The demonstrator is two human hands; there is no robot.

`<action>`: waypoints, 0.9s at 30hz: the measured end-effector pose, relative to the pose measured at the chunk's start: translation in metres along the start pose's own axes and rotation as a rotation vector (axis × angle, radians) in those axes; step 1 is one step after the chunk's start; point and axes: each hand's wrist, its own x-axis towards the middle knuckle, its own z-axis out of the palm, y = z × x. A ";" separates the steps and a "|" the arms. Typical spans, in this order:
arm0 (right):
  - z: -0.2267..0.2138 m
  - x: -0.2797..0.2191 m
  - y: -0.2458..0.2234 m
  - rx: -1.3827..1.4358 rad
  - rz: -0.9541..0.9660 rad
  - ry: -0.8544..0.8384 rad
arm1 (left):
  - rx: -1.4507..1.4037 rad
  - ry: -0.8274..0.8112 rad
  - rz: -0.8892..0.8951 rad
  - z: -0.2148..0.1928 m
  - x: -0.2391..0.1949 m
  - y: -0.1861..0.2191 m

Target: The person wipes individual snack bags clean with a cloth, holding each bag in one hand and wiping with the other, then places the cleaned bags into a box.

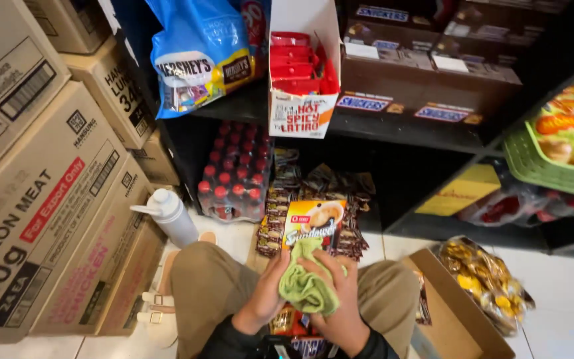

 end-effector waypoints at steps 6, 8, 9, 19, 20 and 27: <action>-0.010 0.034 0.039 0.063 0.162 0.068 | 0.101 0.009 -0.088 0.003 0.006 0.015; -0.015 0.044 0.035 0.120 0.302 0.045 | 0.138 0.006 -0.109 -0.003 0.005 0.010; -0.015 0.052 0.030 0.054 0.203 0.063 | 0.158 -0.004 -0.081 -0.004 0.008 0.010; 0.010 0.050 0.029 -0.103 -0.139 -0.114 | -0.097 -0.009 -0.064 -0.011 -0.001 0.013; 0.009 0.054 0.032 -0.100 -0.137 -0.115 | -0.097 -0.006 -0.066 -0.018 -0.003 0.010; 0.014 0.062 0.019 -0.097 -0.003 0.005 | 0.146 0.050 0.015 -0.017 0.002 0.016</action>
